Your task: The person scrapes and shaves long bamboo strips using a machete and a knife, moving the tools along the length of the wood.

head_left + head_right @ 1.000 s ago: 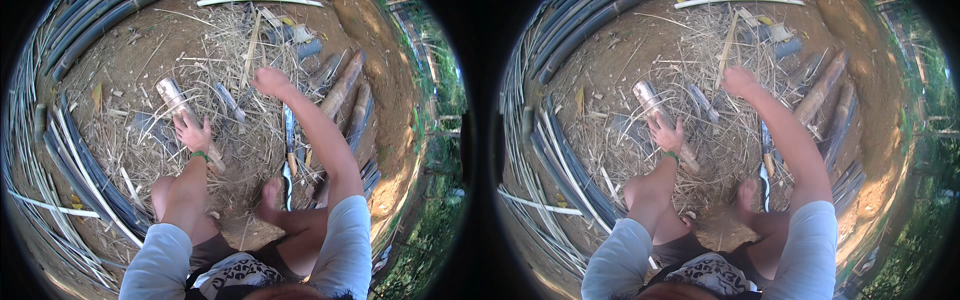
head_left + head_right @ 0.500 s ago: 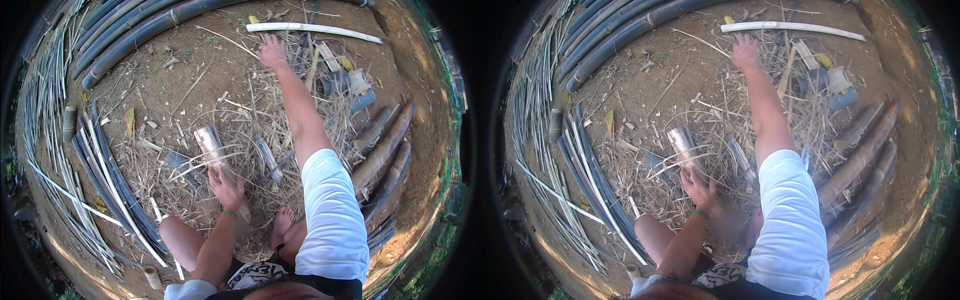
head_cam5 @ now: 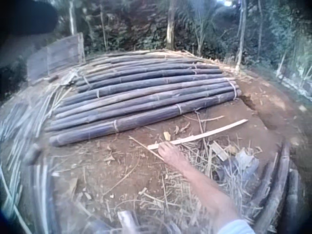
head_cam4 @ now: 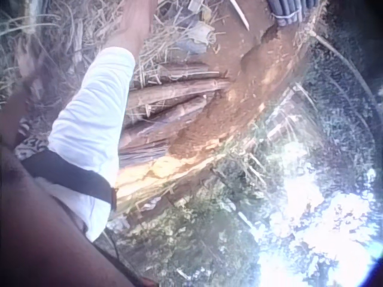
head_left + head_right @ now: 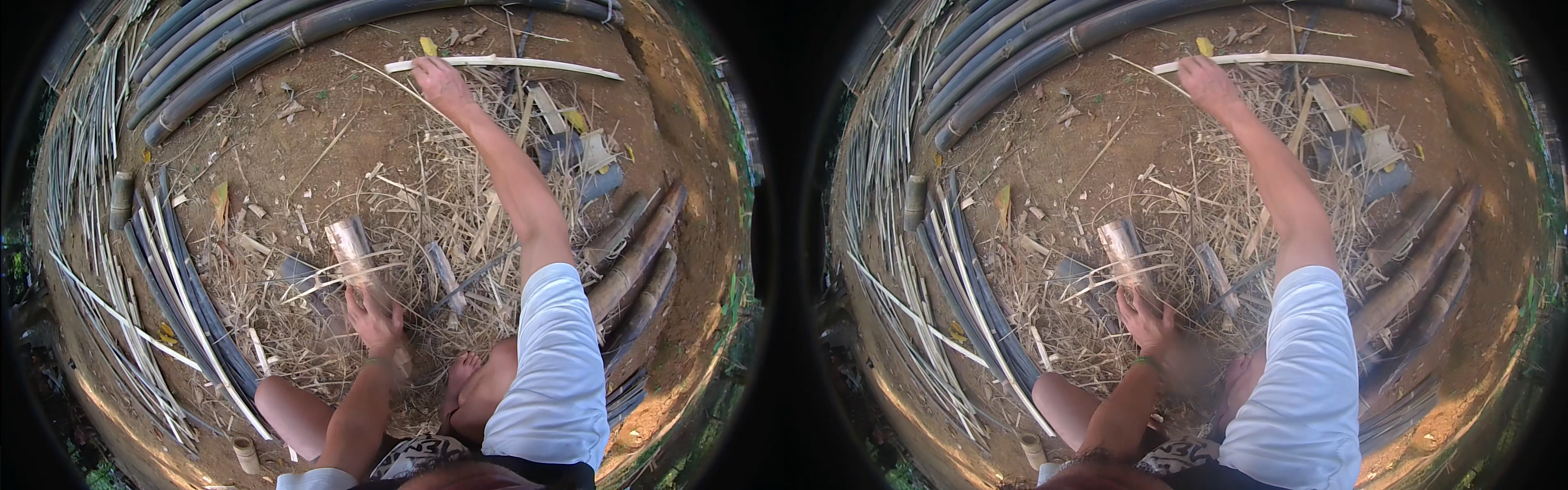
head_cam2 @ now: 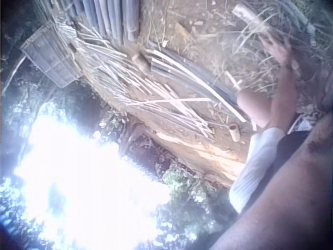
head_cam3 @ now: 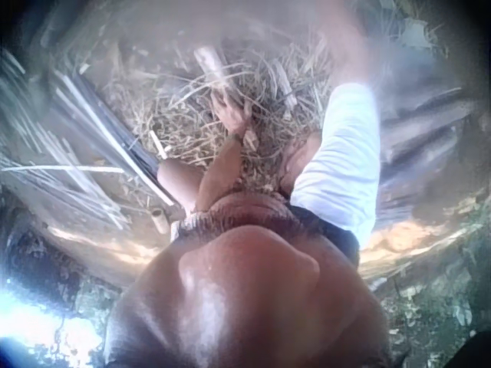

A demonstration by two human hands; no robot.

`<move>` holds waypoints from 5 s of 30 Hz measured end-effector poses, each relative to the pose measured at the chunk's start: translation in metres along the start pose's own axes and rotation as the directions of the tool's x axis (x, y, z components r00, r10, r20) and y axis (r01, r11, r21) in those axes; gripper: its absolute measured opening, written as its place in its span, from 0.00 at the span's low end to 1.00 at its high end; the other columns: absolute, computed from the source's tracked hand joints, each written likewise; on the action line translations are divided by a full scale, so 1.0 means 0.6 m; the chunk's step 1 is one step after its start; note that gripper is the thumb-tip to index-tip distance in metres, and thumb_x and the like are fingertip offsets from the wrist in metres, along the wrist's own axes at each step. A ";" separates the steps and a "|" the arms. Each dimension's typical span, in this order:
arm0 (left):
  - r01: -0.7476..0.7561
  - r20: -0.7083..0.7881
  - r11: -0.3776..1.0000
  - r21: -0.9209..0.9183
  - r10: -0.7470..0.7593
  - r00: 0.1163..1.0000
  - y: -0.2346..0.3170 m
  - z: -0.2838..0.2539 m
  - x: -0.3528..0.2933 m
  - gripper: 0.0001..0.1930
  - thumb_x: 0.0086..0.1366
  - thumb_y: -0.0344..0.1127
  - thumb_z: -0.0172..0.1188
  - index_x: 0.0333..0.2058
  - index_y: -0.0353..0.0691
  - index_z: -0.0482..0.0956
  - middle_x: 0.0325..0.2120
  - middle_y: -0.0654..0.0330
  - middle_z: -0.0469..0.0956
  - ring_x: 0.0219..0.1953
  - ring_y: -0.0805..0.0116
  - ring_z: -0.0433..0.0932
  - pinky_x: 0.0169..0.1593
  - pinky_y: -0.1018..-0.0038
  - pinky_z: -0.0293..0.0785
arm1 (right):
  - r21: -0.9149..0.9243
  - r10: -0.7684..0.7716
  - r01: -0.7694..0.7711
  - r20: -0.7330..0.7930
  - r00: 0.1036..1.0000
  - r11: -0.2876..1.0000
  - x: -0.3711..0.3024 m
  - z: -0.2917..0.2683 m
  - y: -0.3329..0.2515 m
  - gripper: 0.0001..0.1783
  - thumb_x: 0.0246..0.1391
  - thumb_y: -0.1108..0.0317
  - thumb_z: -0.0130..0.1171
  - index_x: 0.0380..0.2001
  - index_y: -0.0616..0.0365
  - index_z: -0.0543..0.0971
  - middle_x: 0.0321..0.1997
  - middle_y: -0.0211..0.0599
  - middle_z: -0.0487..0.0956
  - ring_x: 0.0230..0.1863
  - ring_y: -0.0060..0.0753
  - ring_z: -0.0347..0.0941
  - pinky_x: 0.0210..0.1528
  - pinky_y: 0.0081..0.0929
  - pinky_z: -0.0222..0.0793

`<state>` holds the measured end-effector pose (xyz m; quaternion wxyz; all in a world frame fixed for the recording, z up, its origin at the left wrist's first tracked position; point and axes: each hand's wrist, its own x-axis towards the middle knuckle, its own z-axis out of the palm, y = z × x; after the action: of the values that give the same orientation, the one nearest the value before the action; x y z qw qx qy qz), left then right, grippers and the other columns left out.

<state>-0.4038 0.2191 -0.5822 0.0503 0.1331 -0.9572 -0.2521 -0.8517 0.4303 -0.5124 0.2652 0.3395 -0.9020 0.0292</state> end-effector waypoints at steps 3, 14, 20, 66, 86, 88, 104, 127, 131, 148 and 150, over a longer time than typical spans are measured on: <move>-0.016 -0.001 1.000 0.006 0.016 1.000 -0.001 0.007 -0.005 0.43 0.52 0.48 0.68 0.64 0.37 0.62 0.65 0.35 0.54 0.64 0.34 0.58 0.64 0.46 0.57 | 0.220 -0.116 0.147 -0.149 0.982 0.964 0.029 -0.107 -0.090 0.10 0.57 0.80 0.52 0.42 0.62 0.75 0.41 0.40 0.79 0.47 0.39 0.78 0.54 0.32 0.78; 0.282 0.263 0.476 -0.833 -0.108 0.959 -0.094 -0.188 -0.011 0.44 0.64 0.65 0.54 0.68 0.38 0.57 0.68 0.47 0.55 0.68 0.47 0.59 0.67 0.49 0.56 | 0.932 -0.464 -0.234 0.343 0.817 0.277 0.107 -0.524 -0.536 0.18 0.54 0.76 0.54 0.49 0.59 0.79 0.41 0.42 0.82 0.36 0.35 0.77 0.41 0.35 0.72; 0.859 0.668 -0.064 -0.507 0.600 0.439 -0.118 -0.491 -0.042 0.48 0.65 0.71 0.44 0.64 0.27 0.58 0.55 0.33 0.70 0.51 0.40 0.78 0.52 0.55 0.79 | 0.958 -0.744 -0.231 0.278 0.608 0.170 0.014 -0.576 -0.733 0.16 0.49 0.76 0.56 0.43 0.61 0.81 0.36 0.41 0.83 0.40 0.38 0.79 0.43 0.39 0.74; 0.788 0.830 -0.262 -0.557 -0.214 0.515 -0.106 -0.250 -0.239 0.17 0.70 0.46 0.56 0.48 0.40 0.71 0.39 0.59 0.79 0.36 0.66 0.79 0.40 0.64 0.77 | -0.241 0.766 -0.962 0.640 -0.057 0.131 -0.789 -0.686 -0.412 0.29 0.51 0.55 0.59 0.44 0.75 0.78 0.32 0.63 0.81 0.41 0.52 0.82 0.46 0.45 0.74; 0.602 0.146 0.529 -0.598 -0.667 0.731 -0.053 -0.084 -0.360 0.35 0.58 0.63 0.64 0.37 0.28 0.77 0.34 0.43 0.81 0.41 0.51 0.80 0.48 0.60 0.73 | -0.200 0.719 -0.939 0.692 0.068 0.281 -0.977 -0.472 -0.515 0.41 0.46 0.50 0.66 0.54 0.71 0.67 0.50 0.67 0.77 0.52 0.63 0.76 0.57 0.46 0.69; 0.593 0.108 0.551 -0.587 -0.673 0.732 -0.088 -0.079 -0.365 0.35 0.57 0.64 0.64 0.38 0.28 0.78 0.34 0.43 0.81 0.41 0.50 0.81 0.49 0.60 0.73 | -0.142 0.685 -0.948 0.722 0.097 0.285 -0.965 -0.469 -0.528 0.37 0.46 0.54 0.65 0.52 0.71 0.68 0.47 0.67 0.78 0.53 0.64 0.75 0.57 0.47 0.69; 0.740 0.621 0.367 -0.564 -0.402 0.673 -0.202 -0.285 -0.285 0.19 0.66 0.45 0.61 0.43 0.32 0.78 0.29 0.56 0.78 0.32 0.67 0.78 0.39 0.68 0.77 | -0.178 0.554 -0.909 0.830 0.067 0.377 -0.984 -0.403 -0.482 0.44 0.45 0.54 0.65 0.56 0.79 0.63 0.54 0.72 0.75 0.57 0.62 0.74 0.59 0.41 0.69; 0.664 0.633 0.160 -0.730 -0.207 0.746 -0.172 -0.391 -0.386 0.14 0.71 0.35 0.55 0.49 0.33 0.69 0.40 0.56 0.77 0.43 0.64 0.78 0.50 0.63 0.76 | -0.059 0.765 -0.996 0.644 0.018 0.073 -0.870 -0.522 -0.475 0.14 0.48 0.61 0.54 0.23 0.64 0.77 0.18 0.39 0.75 0.17 0.39 0.70 0.20 0.38 0.65; 0.614 0.609 -0.062 -0.787 -0.235 0.758 -0.172 -0.390 -0.474 0.09 0.71 0.36 0.55 0.43 0.36 0.71 0.35 0.57 0.78 0.34 0.66 0.79 0.36 0.65 0.80 | 0.300 0.714 -0.923 0.699 0.042 -0.239 -0.772 -0.623 -0.511 0.10 0.51 0.64 0.54 0.20 0.56 0.72 0.14 0.30 0.67 0.14 0.29 0.62 0.17 0.30 0.61; 0.288 0.286 0.046 -0.957 -0.048 0.957 -0.209 -0.600 -0.750 0.25 0.68 0.28 0.57 0.61 0.27 0.63 0.50 0.50 0.78 0.50 0.69 0.77 0.53 0.75 0.73 | 0.479 0.447 -0.650 0.864 0.232 -0.590 -0.544 -0.748 -0.969 0.13 0.64 0.60 0.59 0.36 0.57 0.71 0.20 0.24 0.68 0.18 0.20 0.63 0.19 0.21 0.62; 0.200 0.197 -0.045 -0.979 0.074 0.978 -0.242 -0.625 -0.743 0.26 0.66 0.25 0.55 0.62 0.29 0.64 0.54 0.50 0.76 0.56 0.67 0.74 0.59 0.75 0.68 | 0.514 0.437 -0.694 0.845 0.309 -0.504 -0.578 -0.727 -1.004 0.12 0.63 0.61 0.59 0.35 0.58 0.71 0.21 0.25 0.70 0.18 0.21 0.64 0.19 0.22 0.62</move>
<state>0.1187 0.0463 -0.3416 0.0278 0.0750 -0.4719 -0.8780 -0.0555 0.2764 -0.3881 -0.1962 -0.1830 -0.6445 0.7160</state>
